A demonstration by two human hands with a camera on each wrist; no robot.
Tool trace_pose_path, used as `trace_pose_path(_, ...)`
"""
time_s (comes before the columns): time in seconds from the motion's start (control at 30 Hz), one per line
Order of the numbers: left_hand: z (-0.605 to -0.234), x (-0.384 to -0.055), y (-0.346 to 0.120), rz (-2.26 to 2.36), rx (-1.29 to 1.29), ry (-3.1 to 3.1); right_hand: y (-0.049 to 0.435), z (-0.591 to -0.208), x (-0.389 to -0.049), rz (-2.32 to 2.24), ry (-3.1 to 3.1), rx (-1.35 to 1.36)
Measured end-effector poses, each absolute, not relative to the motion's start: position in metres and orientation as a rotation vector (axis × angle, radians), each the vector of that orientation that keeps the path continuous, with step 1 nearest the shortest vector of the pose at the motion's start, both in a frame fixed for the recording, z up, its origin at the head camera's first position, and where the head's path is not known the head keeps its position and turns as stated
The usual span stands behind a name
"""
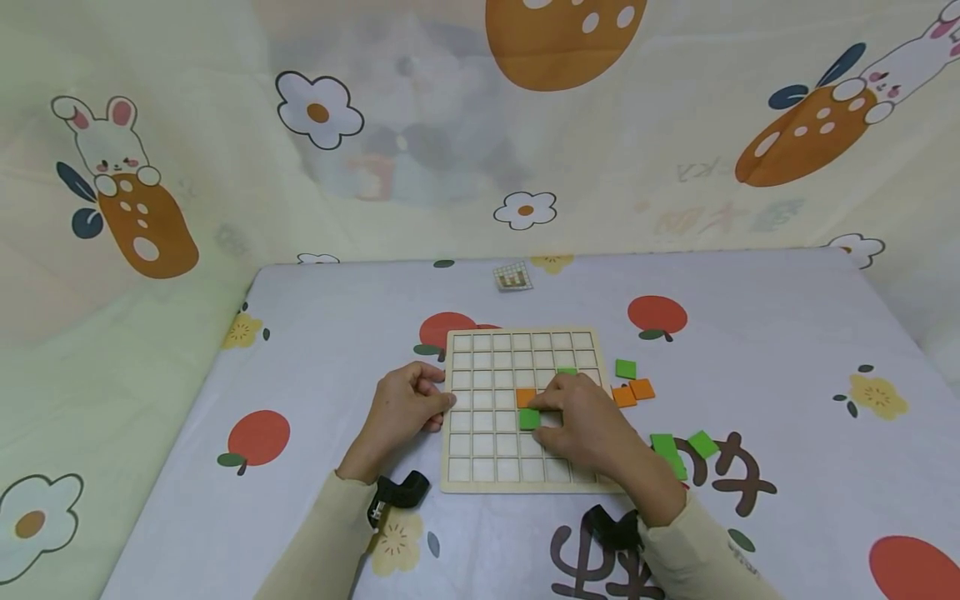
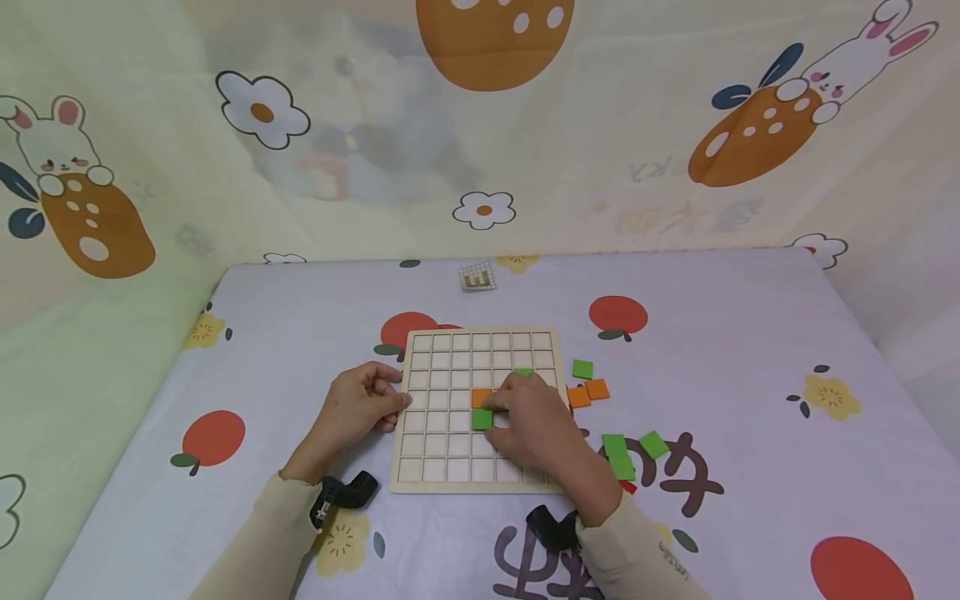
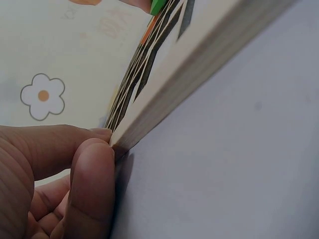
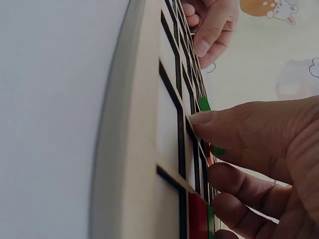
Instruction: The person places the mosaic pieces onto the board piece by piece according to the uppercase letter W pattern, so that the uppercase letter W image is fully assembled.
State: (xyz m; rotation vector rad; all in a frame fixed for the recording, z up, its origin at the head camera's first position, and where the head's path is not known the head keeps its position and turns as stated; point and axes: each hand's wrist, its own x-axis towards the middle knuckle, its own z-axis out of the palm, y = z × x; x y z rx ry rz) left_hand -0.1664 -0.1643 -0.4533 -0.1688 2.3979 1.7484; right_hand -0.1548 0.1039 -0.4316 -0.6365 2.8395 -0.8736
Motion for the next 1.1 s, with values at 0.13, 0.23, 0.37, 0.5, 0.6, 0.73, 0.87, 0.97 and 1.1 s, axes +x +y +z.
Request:
trace_pose_path(0.13, -0.4542, -0.1667, -0.1643, 1.751, -0.164, 2.395, 0.1032, -0.4319, -0.1541, -0.876, 2.846, -0.629)
trace_pose_path(0.23, -0.4549, -0.1669, -0.1646, 1.749, -0.162, 2.396, 0.1027, -0.4326, -0.1533, -0.871, 2.857, -0.622)
trace_pose_path(0.37, -0.4545, -0.1665, -0.1645, 1.748, -0.162, 2.393, 0.1019, -0.4335, -0.1525, -0.864, 2.869, -0.611)
trace_pose_path(0.5, -0.4537, -0.1662, -0.1641, 1.754, -0.176, 2.383, 0.1012, -0.4337, -0.1520, -0.862, 2.877, -0.608)
trace_pose_path(0.6, -0.4536, -0.1666, -0.1640, 1.760, -0.180, 2.378, 0.1011, -0.4339, -0.1518, -0.859, 2.881, -0.609)
trace_pose_path(0.73, -0.4538, -0.1666, -0.1644, 1.760, -0.179, 2.378, 0.1012, -0.4339, -0.1520, -0.854, 2.887, -0.617)
trace_pose_path(0.87, -0.4540, -0.1665, -0.1645, 1.757, -0.179, 2.382, 0.1010, -0.4337, -0.1520, -0.856, 2.882, -0.611)
trace_pose_path(0.97, -0.4541, -0.1668, -0.1644, 1.754, -0.175, 2.387, 0.1008, -0.4338, -0.1519, -0.857, 2.877, -0.603)
trace_pose_path(1.1, -0.4542, -0.1669, -0.1643, 1.749, -0.172, 2.392, 0.1006, -0.4338, -0.1519, -0.857, 2.879, -0.605)
